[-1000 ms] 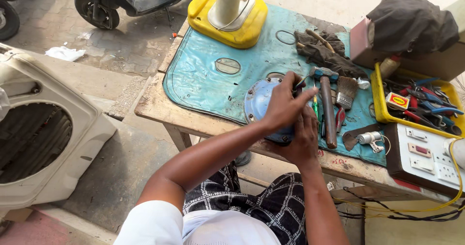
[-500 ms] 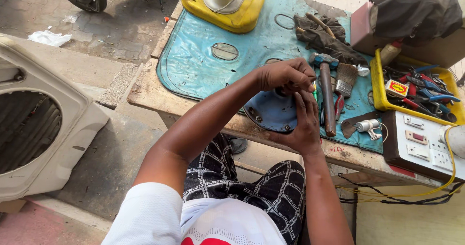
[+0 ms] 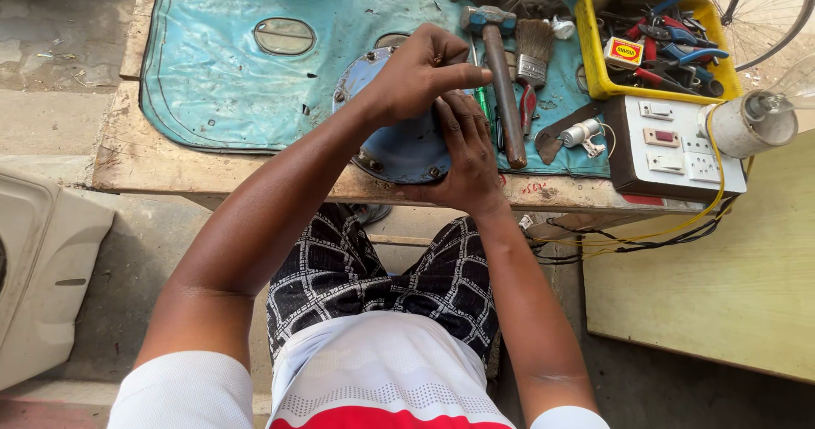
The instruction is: The person works on a blue pump end cover clamped on a workbench, threading wires through the central hub and tightening the cover's bolts by hand. They use a screwdriver to work on the fasteners and tap and hold a hammer while steadying the cover, repositioning the part as they work.
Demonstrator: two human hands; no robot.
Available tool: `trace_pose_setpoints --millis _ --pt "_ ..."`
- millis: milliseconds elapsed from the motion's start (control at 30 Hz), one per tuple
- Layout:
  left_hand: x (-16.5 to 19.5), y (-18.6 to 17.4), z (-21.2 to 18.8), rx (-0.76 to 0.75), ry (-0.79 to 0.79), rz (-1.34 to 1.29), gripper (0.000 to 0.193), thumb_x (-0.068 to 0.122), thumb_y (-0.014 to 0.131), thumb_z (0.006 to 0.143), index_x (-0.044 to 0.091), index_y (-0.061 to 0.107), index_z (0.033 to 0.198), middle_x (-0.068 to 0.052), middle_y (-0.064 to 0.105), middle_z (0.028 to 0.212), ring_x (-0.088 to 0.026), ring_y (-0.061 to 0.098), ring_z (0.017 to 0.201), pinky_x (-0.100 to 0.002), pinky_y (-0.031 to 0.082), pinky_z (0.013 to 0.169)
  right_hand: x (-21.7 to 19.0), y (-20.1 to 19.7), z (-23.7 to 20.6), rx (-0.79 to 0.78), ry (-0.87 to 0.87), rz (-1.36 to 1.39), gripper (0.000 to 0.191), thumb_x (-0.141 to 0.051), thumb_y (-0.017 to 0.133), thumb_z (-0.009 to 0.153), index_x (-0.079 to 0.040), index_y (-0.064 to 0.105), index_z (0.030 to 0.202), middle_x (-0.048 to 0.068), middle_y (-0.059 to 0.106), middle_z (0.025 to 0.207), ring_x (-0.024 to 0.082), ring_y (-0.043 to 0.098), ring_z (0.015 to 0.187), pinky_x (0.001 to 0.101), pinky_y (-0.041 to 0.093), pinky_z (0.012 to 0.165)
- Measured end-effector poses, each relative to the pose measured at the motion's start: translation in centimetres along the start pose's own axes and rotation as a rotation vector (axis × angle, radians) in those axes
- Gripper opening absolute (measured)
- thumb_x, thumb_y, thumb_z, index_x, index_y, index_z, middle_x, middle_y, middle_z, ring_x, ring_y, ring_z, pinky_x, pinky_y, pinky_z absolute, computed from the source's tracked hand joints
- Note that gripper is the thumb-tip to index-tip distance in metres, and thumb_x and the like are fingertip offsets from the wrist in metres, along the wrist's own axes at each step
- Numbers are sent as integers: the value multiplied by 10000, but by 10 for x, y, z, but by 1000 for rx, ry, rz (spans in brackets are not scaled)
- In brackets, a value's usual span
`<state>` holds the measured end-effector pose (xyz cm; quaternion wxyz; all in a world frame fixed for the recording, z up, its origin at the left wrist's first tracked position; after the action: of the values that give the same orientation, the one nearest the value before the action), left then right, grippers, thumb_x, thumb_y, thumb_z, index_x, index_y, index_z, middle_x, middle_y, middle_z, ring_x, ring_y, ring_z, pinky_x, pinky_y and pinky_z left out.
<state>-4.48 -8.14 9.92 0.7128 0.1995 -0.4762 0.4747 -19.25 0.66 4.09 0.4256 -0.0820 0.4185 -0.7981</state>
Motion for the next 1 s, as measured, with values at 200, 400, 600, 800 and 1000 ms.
trace_pose_setpoints --millis 200,400,600,800,1000 --pt "-4 -1 0 34 9 122 522 296 759 931 64 385 649 40 290 602 -53 302 609 -326 269 522 2 0 -1 2 19 4 1231 -699 900 679 1 381 1549 226 430 1566 431 393 1498 564 290 1278" --pt "5 1 0 108 -35 61 525 279 759 923 81 380 621 69 325 589 -37 303 596 -317 241 505 1 -3 1 28 21 -24 1227 -704 894 668 -12 389 1546 211 430 1569 428 395 1495 551 305 1276" --pt "8 0 0 118 -131 14 530 276 754 920 98 379 590 84 337 559 -26 303 560 -308 248 473 1 -5 0 42 10 -4 1226 -705 888 676 -25 375 1558 205 419 1584 427 396 1504 557 298 1289" --pt "10 0 -3 63 -44 104 568 263 753 956 98 328 617 66 274 584 -39 262 590 -323 211 500 1 -3 -2 23 36 10 1211 -715 884 694 -24 382 1553 199 429 1565 430 397 1495 555 305 1284" --pt "17 -1 2 27 -101 40 470 285 723 987 88 452 657 94 366 611 -10 336 596 -280 275 499 0 -1 2 43 7 0 1218 -722 883 685 -12 392 1545 209 426 1577 429 393 1498 546 307 1283"
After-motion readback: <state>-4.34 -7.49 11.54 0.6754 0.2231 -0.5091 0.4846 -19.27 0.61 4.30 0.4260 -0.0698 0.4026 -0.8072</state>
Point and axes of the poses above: each hand's wrist, its own z-axis towards the middle knuckle, its own y-axis out of the palm, x = y × z, the point moved 2 cm from there along z, towards the middle knuckle
